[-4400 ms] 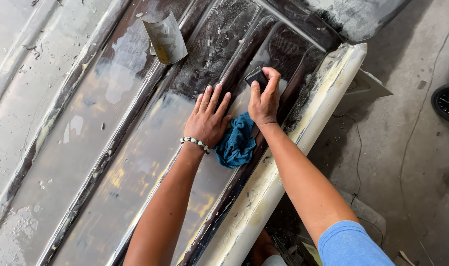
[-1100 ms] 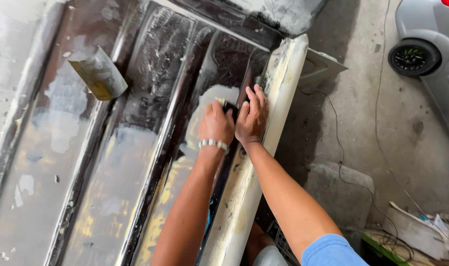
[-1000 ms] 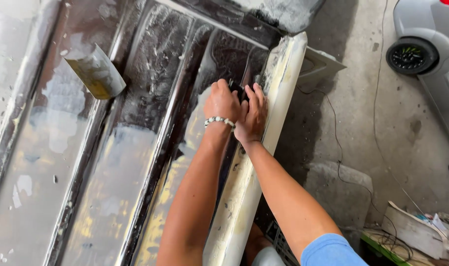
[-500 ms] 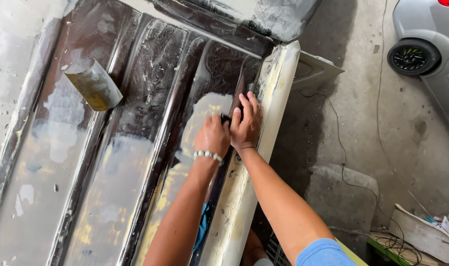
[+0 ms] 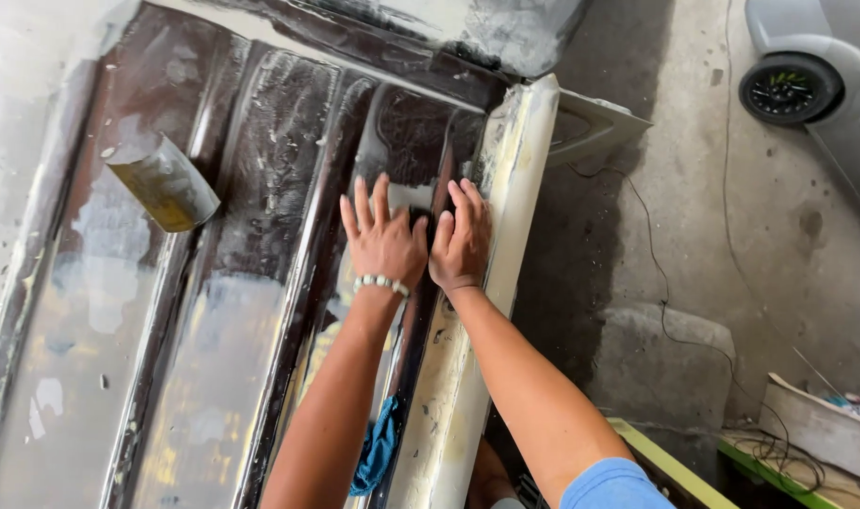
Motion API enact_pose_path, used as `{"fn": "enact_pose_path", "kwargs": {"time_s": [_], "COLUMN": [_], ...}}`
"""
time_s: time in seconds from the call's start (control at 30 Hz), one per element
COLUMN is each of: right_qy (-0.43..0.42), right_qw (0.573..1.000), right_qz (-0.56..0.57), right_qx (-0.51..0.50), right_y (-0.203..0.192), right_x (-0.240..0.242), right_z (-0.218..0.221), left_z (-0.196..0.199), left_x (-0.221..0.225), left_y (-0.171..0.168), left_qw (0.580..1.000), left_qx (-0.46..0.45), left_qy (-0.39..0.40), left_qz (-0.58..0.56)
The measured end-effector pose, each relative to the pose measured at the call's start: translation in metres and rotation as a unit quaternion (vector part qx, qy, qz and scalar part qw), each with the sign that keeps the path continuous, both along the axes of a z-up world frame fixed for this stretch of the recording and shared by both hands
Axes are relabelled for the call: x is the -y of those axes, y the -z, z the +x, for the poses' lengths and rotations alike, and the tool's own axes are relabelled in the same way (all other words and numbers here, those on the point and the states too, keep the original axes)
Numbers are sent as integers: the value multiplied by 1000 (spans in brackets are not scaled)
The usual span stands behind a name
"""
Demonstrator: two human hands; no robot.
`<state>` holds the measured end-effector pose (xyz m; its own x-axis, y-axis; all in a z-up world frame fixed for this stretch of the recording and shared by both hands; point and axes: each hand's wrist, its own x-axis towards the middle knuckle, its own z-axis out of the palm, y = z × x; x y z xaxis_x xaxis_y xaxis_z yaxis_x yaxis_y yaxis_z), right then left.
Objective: The person cleans a corrugated metal surface, likely a vehicle roof, using a blue cloth and a small black block. They wipe the surface with the cloth, then use the block to scrub the ridges and grooves, occasionally wiping away residue with the cloth.
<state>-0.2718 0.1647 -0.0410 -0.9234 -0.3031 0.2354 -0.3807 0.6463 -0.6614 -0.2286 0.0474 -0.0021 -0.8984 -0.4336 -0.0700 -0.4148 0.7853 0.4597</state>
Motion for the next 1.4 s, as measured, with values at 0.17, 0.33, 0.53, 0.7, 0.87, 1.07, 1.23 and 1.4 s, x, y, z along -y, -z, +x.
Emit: {"fn": "enact_pose_path", "kwargs": {"time_s": [0.17,0.33,0.53,0.7,0.87,1.07,1.23,1.4], "right_qy": [-10,2,-7,0,0,-9,-3,-10], "right_qw": [1000,999,1000,1000,1000,1000,1000,1000], "right_qz": [-4,-23,-15,-23,-14,-11,-21,-15], "right_qx": [-9,-23,-20,-17,-14,2,-2,-25], "right_y": [-3,-1,-3,-7,-3,-3,1,-1], "right_x": [3,6,3,5,0,2,2,5], "right_z": [3,-5,0,0,4,5,-1,0], "left_z": [-35,6,-40,17,-22,-7,29,-44], "left_x": [6,0,4,-2,2,0,-11,4], "left_y": [10,7,18,13,7,0,6,17], "left_qw": [999,998,999,999,1000,1000,1000,999], "left_qx": [-22,-49,-33,-48,-29,2,1,-23], "left_qy": [-13,-23,-25,3,-2,2,-4,-22], "left_qz": [-34,-17,0,-3,2,-14,-5,-28]}}
